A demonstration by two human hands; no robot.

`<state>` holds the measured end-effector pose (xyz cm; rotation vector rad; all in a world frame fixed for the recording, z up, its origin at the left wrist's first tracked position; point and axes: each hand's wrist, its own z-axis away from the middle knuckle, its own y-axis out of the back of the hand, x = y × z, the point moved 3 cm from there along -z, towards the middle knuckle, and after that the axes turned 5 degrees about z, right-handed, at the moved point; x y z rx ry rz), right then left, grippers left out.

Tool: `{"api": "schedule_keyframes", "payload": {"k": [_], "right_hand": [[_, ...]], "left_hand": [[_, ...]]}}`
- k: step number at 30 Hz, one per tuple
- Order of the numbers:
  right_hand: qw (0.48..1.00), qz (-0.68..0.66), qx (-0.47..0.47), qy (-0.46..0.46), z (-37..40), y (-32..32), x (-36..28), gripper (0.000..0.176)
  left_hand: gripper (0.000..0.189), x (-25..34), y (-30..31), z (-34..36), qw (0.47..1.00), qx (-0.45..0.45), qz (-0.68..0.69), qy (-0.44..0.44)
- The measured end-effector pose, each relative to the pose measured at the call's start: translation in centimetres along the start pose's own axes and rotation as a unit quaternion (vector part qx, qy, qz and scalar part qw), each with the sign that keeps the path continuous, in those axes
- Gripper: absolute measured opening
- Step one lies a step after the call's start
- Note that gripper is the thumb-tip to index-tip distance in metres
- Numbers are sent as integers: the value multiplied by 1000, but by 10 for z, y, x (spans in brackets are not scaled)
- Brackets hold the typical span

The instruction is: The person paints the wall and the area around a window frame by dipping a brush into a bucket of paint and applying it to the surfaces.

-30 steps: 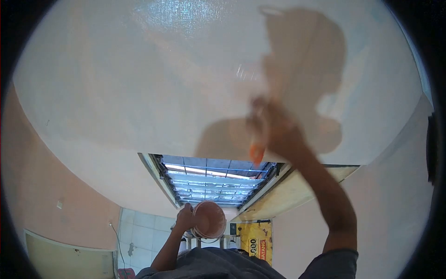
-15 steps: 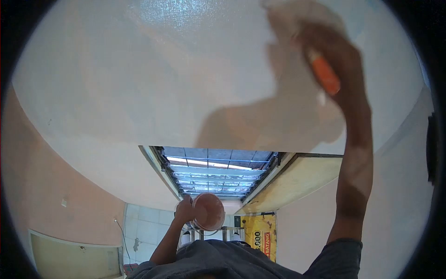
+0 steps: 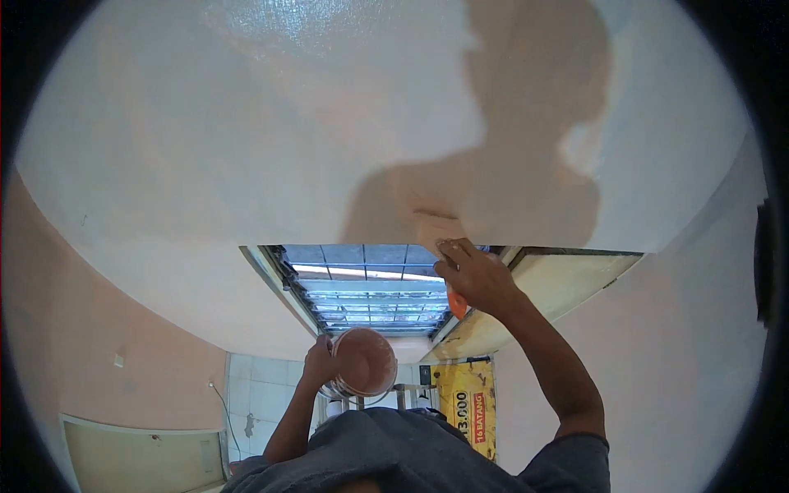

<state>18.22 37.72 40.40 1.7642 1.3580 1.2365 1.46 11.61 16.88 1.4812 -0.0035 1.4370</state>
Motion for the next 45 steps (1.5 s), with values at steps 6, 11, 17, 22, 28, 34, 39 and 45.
{"api": "schedule_keyframes", "payload": {"k": [6, 11, 17, 22, 28, 34, 39, 45], "right_hand": [[998, 65, 15, 9, -46, 92, 53, 22], [944, 141, 299, -3, -65, 172, 75, 30], [963, 201, 175, -39, -36, 28, 27, 18], [992, 28, 116, -39, 21, -56, -38, 17], [781, -441, 274, -348, 42, -54, -26, 14], [499, -521, 607, -334, 14, -17, 12, 25], [367, -555, 572, -479, 33, -142, -28, 27], [314, -551, 538, -555, 74, -168, -74, 25]], "left_hand": [[47, -8, -1, -8, 999, 1, -25, -21], [32, -6, -2, -8, 998, 17, -34, -47], [40, -14, -1, -7, 1000, 8, -20, 1], [35, -19, 4, 3, 1000, 27, 0, 14], [28, -39, 4, 2, 999, 36, -15, 12], [26, -28, 8, 3, 999, 41, -22, 11], [28, -19, 23, 3, 999, 31, -16, 9], [30, -23, 36, -4, 1000, 6, -3, 1]]}}
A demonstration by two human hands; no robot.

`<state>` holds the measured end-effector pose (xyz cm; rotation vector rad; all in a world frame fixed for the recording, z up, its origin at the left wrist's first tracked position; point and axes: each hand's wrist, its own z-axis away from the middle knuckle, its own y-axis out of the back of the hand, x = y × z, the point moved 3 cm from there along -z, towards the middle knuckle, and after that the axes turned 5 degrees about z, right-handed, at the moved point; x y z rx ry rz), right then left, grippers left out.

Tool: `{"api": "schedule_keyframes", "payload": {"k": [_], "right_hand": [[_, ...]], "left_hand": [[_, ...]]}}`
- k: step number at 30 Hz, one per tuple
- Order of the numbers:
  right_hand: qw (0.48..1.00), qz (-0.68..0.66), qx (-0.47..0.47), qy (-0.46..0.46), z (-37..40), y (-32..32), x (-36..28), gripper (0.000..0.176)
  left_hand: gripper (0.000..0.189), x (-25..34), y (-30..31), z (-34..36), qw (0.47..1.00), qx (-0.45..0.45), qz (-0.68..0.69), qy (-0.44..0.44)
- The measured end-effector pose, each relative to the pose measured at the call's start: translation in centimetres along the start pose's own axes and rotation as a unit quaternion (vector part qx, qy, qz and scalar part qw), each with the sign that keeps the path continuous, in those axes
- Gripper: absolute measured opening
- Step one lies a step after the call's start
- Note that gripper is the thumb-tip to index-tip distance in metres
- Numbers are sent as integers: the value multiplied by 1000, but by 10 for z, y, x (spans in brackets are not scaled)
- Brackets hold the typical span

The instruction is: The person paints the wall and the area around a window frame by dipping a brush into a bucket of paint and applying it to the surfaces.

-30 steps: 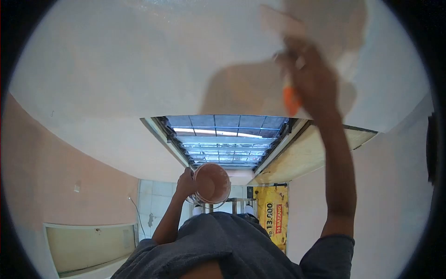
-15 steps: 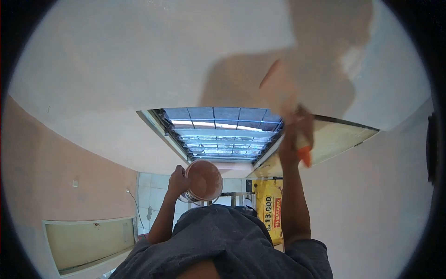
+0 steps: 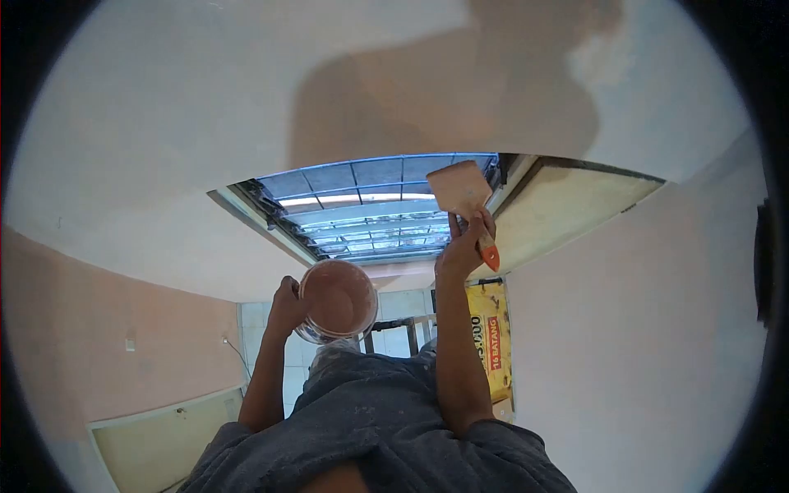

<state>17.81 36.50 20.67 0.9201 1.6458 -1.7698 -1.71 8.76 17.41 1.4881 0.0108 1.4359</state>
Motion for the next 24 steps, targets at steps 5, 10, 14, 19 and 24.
{"api": "schedule_keyframes", "payload": {"k": [5, 10, 14, 19, 24], "right_hand": [[997, -33, 70, 26, -6, -48, -32, 24], [997, -13, 2, 81, -20, -112, -113, 29], [960, -79, -136, 231, -30, -141, -184, 33], [971, -108, -135, 166, -47, -118, -129, 33], [999, -36, -3, 20, 9, -50, -24, 33]], "left_hand": [[28, -3, -3, -12, 999, 23, -15, -40], [23, -2, 4, -16, 999, 8, -40, -34], [25, -4, 7, -18, 999, 13, 14, -43], [25, -3, 7, -25, 1000, -9, 18, -13], [24, -14, 11, -29, 999, 12, 44, -17]]}}
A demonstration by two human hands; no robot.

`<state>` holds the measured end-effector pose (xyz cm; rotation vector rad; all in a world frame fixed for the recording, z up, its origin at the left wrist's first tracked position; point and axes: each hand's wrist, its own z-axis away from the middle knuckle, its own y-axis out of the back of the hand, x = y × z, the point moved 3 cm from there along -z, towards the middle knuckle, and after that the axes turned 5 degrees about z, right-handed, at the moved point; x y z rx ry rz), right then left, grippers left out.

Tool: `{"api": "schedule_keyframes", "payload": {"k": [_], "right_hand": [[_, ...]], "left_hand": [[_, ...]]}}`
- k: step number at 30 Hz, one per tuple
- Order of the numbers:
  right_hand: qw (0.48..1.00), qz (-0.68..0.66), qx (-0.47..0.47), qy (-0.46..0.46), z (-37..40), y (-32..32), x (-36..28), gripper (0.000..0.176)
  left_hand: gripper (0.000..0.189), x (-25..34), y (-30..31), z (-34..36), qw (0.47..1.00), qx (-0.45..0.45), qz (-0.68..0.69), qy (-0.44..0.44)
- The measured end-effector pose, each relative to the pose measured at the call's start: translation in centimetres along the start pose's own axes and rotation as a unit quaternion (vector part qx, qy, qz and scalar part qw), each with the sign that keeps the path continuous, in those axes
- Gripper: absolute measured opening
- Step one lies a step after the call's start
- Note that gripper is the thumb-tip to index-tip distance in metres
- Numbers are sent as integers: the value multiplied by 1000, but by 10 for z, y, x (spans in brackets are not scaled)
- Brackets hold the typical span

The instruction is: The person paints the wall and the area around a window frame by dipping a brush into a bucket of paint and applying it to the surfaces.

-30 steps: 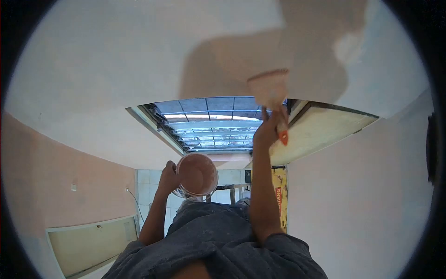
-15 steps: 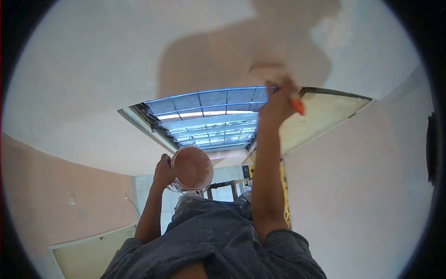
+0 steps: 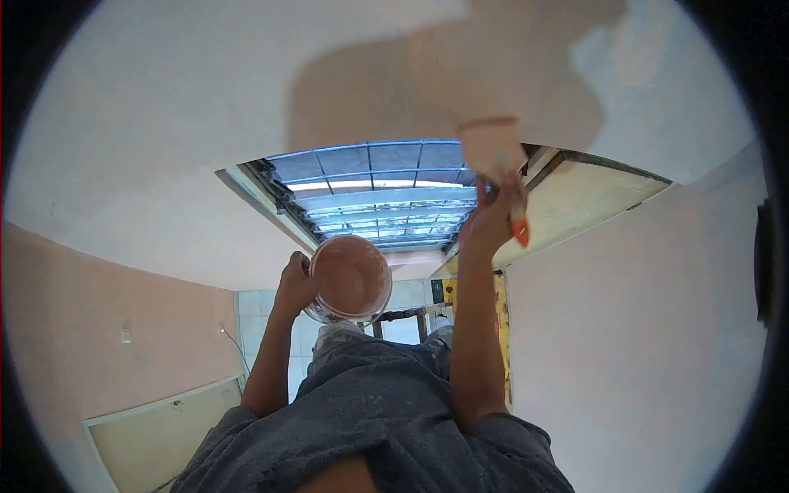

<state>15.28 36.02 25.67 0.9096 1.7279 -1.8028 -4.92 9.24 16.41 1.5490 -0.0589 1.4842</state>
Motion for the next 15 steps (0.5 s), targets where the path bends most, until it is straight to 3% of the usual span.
{"api": "schedule_keyframes", "payload": {"k": [3, 8, 11, 15], "right_hand": [[998, 17, 24, -50, 34, 15, 21, 30], [1000, 7, 1, -29, 48, -35, 27, 29], [999, 14, 14, -41, 34, -88, -4, 22], [999, 11, -36, 21, 36, -140, -74, 21]], "left_hand": [[25, -4, 4, -7, 1000, -7, 2, 15], [26, -5, 10, -13, 1000, 8, -20, -13], [27, -10, 14, -10, 1000, 17, -15, -14], [27, -21, 23, -15, 1000, 21, -7, -14]]}}
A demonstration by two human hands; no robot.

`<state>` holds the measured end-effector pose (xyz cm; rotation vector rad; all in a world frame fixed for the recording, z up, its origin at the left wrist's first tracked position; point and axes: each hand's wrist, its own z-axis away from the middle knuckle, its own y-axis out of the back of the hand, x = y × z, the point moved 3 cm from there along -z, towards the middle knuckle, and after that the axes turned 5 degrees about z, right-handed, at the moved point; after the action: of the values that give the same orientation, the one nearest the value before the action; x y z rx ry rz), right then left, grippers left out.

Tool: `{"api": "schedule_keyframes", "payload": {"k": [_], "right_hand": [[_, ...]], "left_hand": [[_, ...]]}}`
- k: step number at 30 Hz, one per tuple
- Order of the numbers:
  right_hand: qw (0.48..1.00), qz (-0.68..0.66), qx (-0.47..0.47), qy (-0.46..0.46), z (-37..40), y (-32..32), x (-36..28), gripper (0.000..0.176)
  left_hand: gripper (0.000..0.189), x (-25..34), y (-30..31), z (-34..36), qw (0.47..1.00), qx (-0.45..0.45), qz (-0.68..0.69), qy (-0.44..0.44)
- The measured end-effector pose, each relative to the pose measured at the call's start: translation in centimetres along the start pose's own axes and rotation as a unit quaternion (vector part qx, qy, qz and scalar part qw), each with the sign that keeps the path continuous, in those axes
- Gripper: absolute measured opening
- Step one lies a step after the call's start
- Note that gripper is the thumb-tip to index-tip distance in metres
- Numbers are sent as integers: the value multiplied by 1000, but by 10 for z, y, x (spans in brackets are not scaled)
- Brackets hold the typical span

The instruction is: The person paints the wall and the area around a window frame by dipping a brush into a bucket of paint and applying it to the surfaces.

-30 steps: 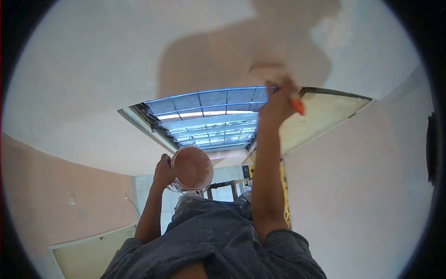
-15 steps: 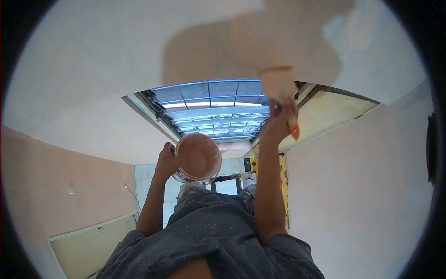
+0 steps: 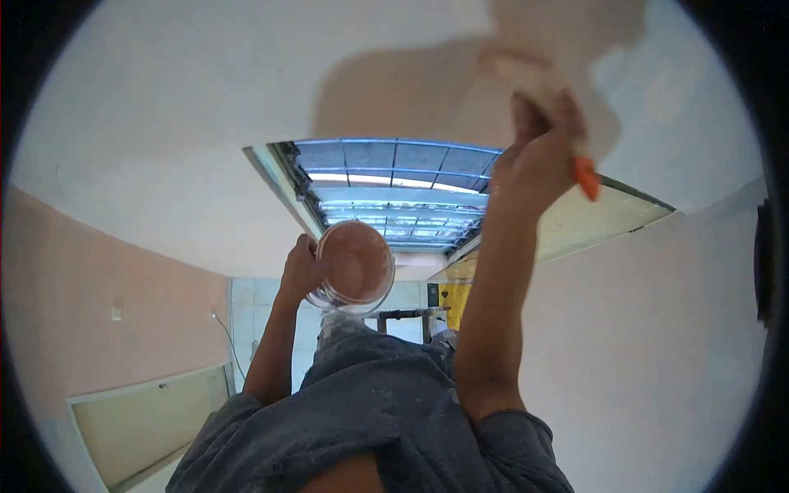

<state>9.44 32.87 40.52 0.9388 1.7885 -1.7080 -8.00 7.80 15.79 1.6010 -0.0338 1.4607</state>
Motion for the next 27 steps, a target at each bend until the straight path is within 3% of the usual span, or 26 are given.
{"api": "schedule_keyframes", "payload": {"k": [2, 3, 9, 11, 17, 20, 23, 26, 27], "right_hand": [[976, -47, -156, 141, -6, -17, -19, 30], [975, -48, -163, 141, -6, -17, -17, 30], [999, -45, -12, 5, 14, 64, 92, 23], [999, -19, -12, -45, 30, 99, 122, 22], [998, 21, 11, -56, 55, 105, 117, 22], [999, 16, 25, -19, 40, 72, 108, 23], [998, 26, -32, -50, 20, 35, 71, 31], [993, -9, -73, 87, 20, 3, 18, 31], [994, -6, -77, 83, 21, -3, 9, 31]], "left_hand": [[27, -5, 1, 2, 1000, 8, 13, -4], [27, -5, 1, 0, 999, 16, 25, -17], [25, -21, -1, -1, 999, 25, 25, -8], [25, -12, 5, 0, 999, 21, 30, -2], [28, -2, 9, 3, 1000, 16, 8, 15], [29, 3, 12, 3, 1000, 20, 5, 8], [29, -5, 16, 6, 999, 27, 12, 17], [30, -9, 21, 10, 999, 34, 28, 25], [29, -10, 22, 12, 998, 33, 38, 27]]}}
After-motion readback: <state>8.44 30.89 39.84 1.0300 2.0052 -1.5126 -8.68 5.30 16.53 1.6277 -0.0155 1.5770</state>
